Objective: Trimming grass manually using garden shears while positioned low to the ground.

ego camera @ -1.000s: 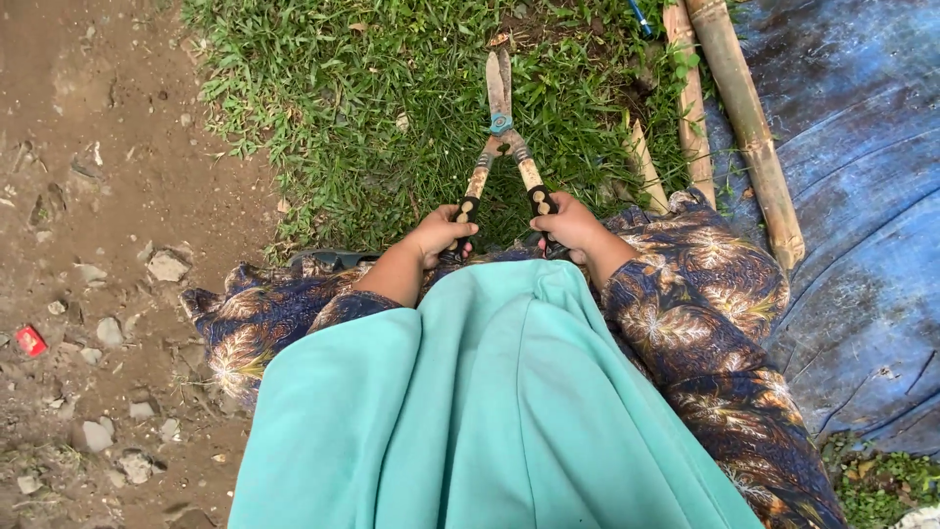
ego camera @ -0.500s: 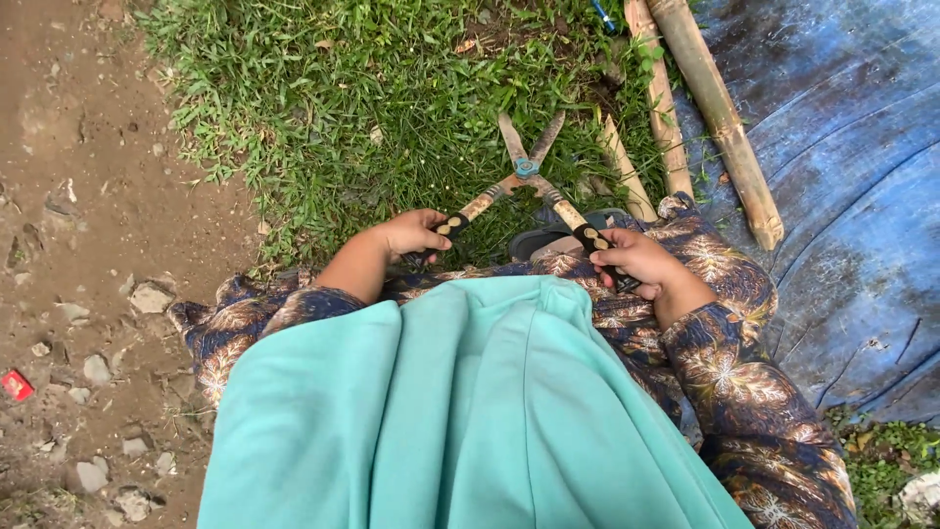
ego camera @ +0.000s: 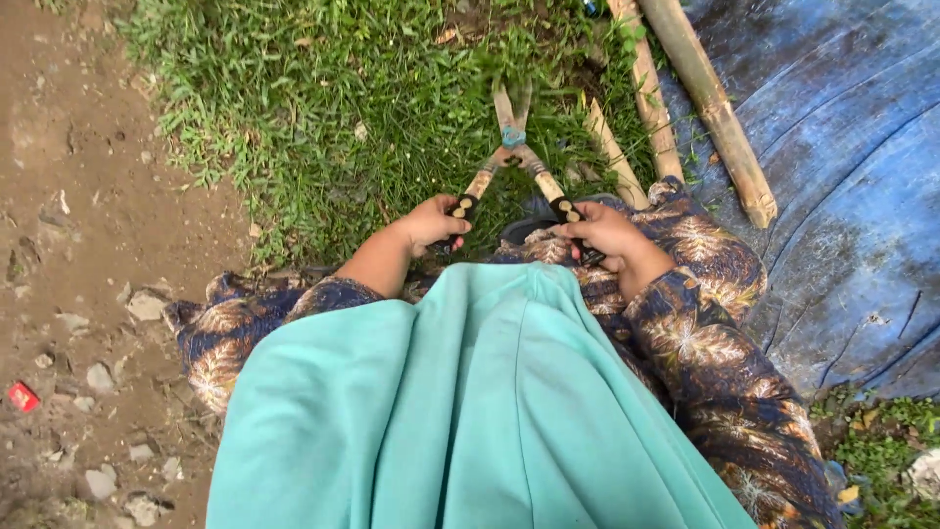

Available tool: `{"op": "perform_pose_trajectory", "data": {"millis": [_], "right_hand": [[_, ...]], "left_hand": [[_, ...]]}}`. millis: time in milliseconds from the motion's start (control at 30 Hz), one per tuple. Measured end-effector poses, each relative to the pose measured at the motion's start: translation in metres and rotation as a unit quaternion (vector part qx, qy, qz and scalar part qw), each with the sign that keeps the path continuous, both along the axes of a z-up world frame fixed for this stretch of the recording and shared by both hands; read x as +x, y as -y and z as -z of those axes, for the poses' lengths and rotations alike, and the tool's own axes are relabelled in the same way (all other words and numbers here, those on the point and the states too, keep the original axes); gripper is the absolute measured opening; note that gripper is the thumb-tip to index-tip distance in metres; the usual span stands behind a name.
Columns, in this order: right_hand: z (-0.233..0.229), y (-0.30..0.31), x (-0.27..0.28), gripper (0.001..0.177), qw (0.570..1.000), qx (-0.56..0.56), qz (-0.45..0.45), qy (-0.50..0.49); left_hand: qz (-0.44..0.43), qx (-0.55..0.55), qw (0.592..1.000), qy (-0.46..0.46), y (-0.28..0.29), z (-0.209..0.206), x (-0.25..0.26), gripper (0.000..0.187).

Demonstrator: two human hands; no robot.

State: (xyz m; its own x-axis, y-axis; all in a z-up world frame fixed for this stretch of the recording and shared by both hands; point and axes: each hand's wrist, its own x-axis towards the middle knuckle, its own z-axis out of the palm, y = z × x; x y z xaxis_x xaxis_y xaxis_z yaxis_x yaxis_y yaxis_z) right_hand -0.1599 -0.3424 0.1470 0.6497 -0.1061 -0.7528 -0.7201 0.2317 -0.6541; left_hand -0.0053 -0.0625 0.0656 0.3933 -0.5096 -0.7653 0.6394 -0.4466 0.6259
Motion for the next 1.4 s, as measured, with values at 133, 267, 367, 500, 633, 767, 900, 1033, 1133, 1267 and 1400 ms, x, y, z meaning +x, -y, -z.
{"op": "perform_pose_trajectory", "data": {"millis": [133,267,367,500,633,767,900,1033,1133,1267,1400], "right_hand": [[0.118,-0.003,-0.004,0.075,0.996,-0.076,0.030,-0.025],[0.146,-0.022,-0.004,0.059,0.995,-0.093,-0.006,0.021],[0.071,-0.009,0.000,0.068,0.997,-0.076,-0.004,0.012],[0.025,0.028,-0.014,0.078,0.999,-0.024,0.026,-0.003],[0.062,-0.013,0.005,0.076,0.997,-0.007,0.073,0.004],[0.104,-0.038,0.019,0.075,0.996,-0.075,0.049,0.024],[0.083,-0.034,0.005,0.072,0.997,-0.069,0.007,0.026],[0.081,-0.030,-0.006,0.074,0.998,-0.054,0.009,0.024],[0.060,-0.037,-0.027,0.074,0.999,-0.036,0.026,-0.007],[-0.005,-0.042,-0.024,0.076,0.999,-0.035,-0.015,0.004],[-0.053,-0.007,-0.036,0.072,1.000,0.013,-0.021,-0.012]], "left_hand": [[-0.007,-0.014,1.000,0.009,0.011,0.042,-0.004,0.070],[-0.075,-0.021,0.997,0.004,0.017,0.042,-0.029,0.065],[-0.050,-0.027,0.998,0.001,0.013,0.016,-0.009,0.068],[0.026,-0.011,0.999,0.031,-0.021,-0.025,0.028,0.074],[-0.011,-0.012,0.999,0.038,0.002,0.004,0.019,0.077],[-0.048,-0.035,0.996,0.060,0.036,0.041,-0.007,0.074],[-0.024,-0.012,0.998,0.052,0.034,0.011,-0.010,0.084],[0.019,0.006,0.996,0.082,0.030,0.015,-0.012,0.093],[0.054,-0.006,0.996,0.064,0.019,0.028,-0.025,0.090],[0.073,0.022,0.994,0.082,0.011,0.011,-0.028,0.093],[0.104,0.028,0.992,0.061,-0.038,-0.120,0.016,0.083]]}}
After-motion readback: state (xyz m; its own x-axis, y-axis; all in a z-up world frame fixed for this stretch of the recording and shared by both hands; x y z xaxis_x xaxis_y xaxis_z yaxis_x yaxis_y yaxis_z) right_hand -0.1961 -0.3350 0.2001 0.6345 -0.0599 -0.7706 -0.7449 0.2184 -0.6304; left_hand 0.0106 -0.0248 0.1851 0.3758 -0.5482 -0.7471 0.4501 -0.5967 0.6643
